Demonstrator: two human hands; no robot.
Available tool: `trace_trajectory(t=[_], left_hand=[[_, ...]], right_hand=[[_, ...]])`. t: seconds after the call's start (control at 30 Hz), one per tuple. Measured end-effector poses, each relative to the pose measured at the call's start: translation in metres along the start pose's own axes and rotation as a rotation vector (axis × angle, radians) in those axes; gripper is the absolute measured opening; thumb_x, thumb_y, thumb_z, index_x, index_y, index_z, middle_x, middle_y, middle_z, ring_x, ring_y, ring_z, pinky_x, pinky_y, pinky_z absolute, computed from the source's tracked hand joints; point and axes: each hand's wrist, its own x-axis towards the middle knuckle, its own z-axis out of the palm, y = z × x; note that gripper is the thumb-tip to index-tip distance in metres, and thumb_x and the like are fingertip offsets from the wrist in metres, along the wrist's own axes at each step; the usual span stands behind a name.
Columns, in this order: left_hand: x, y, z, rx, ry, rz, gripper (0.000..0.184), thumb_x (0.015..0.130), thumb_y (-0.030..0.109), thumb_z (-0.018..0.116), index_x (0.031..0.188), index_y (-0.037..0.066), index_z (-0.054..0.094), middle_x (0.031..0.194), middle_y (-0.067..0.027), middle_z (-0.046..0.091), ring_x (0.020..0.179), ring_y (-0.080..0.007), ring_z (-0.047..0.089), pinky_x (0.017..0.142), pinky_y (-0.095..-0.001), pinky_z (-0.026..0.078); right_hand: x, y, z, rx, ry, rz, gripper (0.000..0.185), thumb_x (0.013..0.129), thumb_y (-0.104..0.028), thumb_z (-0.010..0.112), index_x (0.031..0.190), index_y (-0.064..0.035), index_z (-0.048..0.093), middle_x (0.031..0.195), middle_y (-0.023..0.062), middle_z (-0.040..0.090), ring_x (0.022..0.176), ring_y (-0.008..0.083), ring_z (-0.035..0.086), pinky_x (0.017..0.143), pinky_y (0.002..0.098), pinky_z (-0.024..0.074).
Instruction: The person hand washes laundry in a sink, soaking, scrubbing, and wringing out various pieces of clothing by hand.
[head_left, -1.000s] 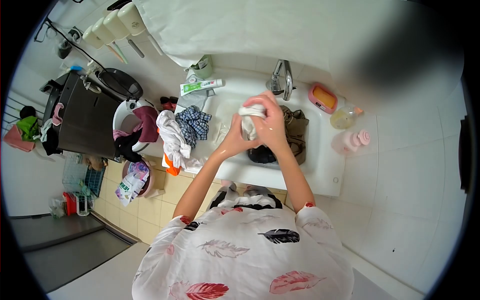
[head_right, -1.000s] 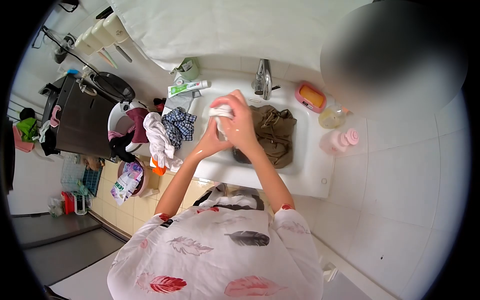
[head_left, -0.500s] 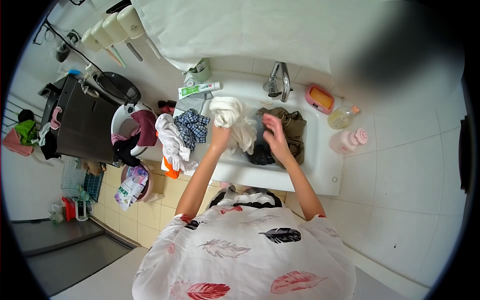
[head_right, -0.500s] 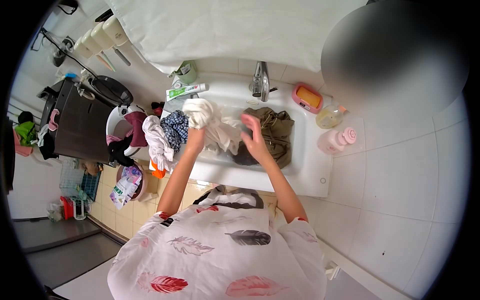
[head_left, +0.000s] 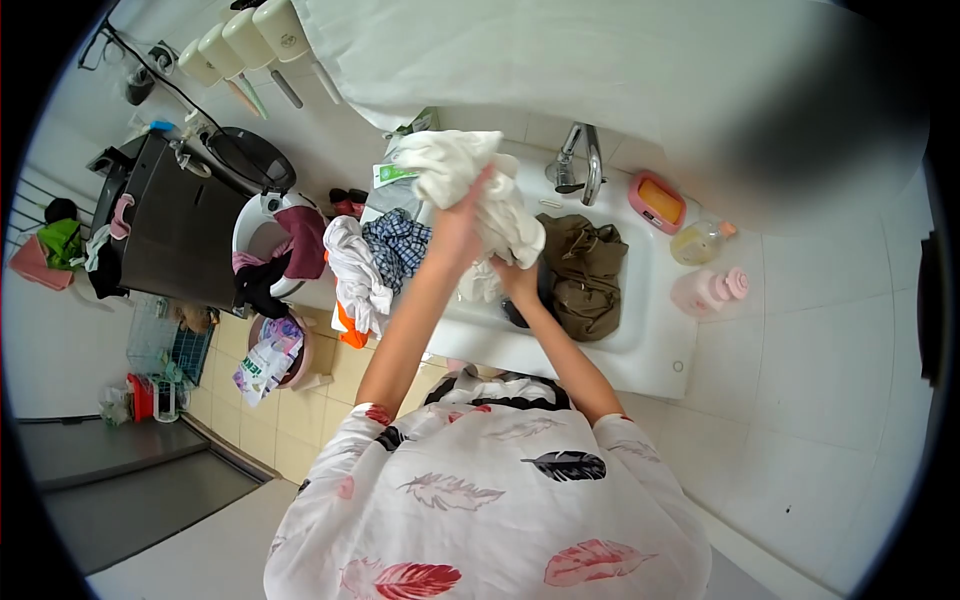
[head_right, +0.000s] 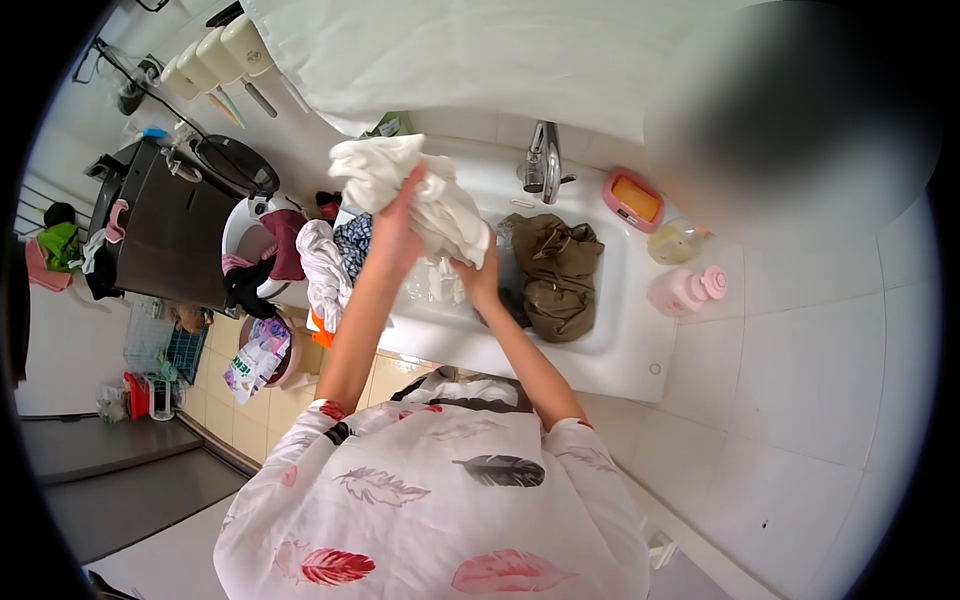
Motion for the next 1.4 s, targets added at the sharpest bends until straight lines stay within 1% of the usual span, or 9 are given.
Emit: trace_trajectory(t=[0.23,0.6,0.83,0.93,1.07,1.23,1.3,1.33,1.4], left_hand=[[0.037,-0.008,-0.105,0.127,0.227,0.093,0.039,0.076,0.023,0.06,0.107,0.003,0.048,0.102,-0.0051,0.051,0.092,-0.0154,0.05,0.079,-0.0282,0.04],[0.054,-0.135,-0.171,-0.031,0.12,-0.528,0.049,0.081,0.045,0.038,0.11,0.006,0.048,0.11,-0.0095,0.051,0.095,-0.0219,0.051,0.087,-0.0361,0.038],[0.024,-0.134,-0.131,-0.09,-0.193,-1.116,0.08,0.072,0.068,0.032,0.125,0.009,0.032,0.122,-0.0158,0.04,0.109,-0.0427,0.036,0.085,-0.0617,0.026],[0.016,-0.128,-0.111,-0.475,0.398,-1.489,0.086,0.073,0.062,0.039,0.129,0.002,0.017,0.13,-0.0194,0.025,0.118,-0.0415,0.024,0.092,-0.0598,0.019],[-0.004,-0.146,-0.111,-0.873,-0.394,-0.894,0.067,0.078,0.053,0.037,0.124,0.005,0.027,0.122,-0.0193,0.035,0.11,-0.0367,0.038,0.095,-0.0504,0.026],[0.02,-0.181,-0.129,-0.846,-0.1,-0.55,0.05,0.084,0.043,0.032,0.115,0.005,0.038,0.113,-0.0127,0.045,0.105,-0.0264,0.043,0.095,-0.0431,0.03],[0.034,-0.196,-0.152,0.207,-0.291,-0.217,0.047,0.083,0.038,0.033,0.114,0.003,0.04,0.113,-0.0144,0.046,0.105,-0.0273,0.044,0.093,-0.0399,0.033],[0.033,-0.194,-0.153,0.205,-0.292,-0.219,0.047,0.083,0.038,0.033,0.114,0.003,0.04,0.113,-0.0144,0.046,0.105,-0.0273,0.044,0.093,-0.0399,0.033],[0.025,-0.151,-0.122,-1.159,-0.071,-0.409,0.062,0.075,0.047,0.044,0.12,0.005,0.035,0.123,-0.0129,0.039,0.111,-0.0288,0.039,0.095,-0.0424,0.031]], right_hand=[[0.02,-0.037,-0.055,-0.106,0.057,0.03,0.043,0.062,-0.003,0.064,0.103,0.0007,0.049,0.091,0.0137,0.058,0.084,0.0186,0.055,0.076,0.027,0.0412],[0.042,-0.121,-0.068,-0.136,-0.06,-0.048,0.062,0.06,-0.001,0.064,0.113,-0.0091,0.035,0.088,0.0088,0.053,0.08,0.019,0.052,0.074,0.0255,0.04],[0.047,-0.106,-0.058,-0.23,-0.032,-0.086,0.057,0.06,-0.001,0.064,0.11,-0.0069,0.038,0.092,0.012,0.053,0.084,0.0236,0.052,0.074,0.0295,0.0414],[0.046,-0.087,-0.049,-0.309,0.035,-0.256,0.053,0.059,0.001,0.062,0.107,-0.0058,0.041,0.093,0.0133,0.052,0.085,0.0277,0.052,0.075,0.0322,0.0412],[0.028,-0.092,-0.029,-0.228,-0.016,-0.283,0.047,0.055,0.006,0.058,0.098,-0.0032,0.042,0.094,0.0156,0.048,0.088,0.0318,0.049,0.079,0.0349,0.039],[0.003,-0.084,-0.013,-0.113,0.047,-0.298,0.052,0.054,0.008,0.058,0.101,-0.0043,0.04,0.093,0.0147,0.047,0.09,0.0274,0.047,0.082,0.0316,0.0361],[-0.005,-0.086,-0.012,0.113,0.111,-0.115,0.055,0.057,0.005,0.062,0.105,-0.0058,0.037,0.096,0.0119,0.047,0.091,0.0201,0.046,0.081,0.028,0.0356],[-0.007,-0.088,-0.013,0.174,0.104,-0.05,0.053,0.064,0.0,0.062,0.109,-0.0061,0.034,0.1,0.0104,0.045,0.092,0.0156,0.045,0.082,0.0262,0.0348],[-0.012,-0.082,-0.018,0.235,0.123,0.126,0.051,0.067,0.0,0.061,0.109,-0.0053,0.033,0.101,0.0103,0.045,0.092,0.0154,0.045,0.081,0.0264,0.0358]])
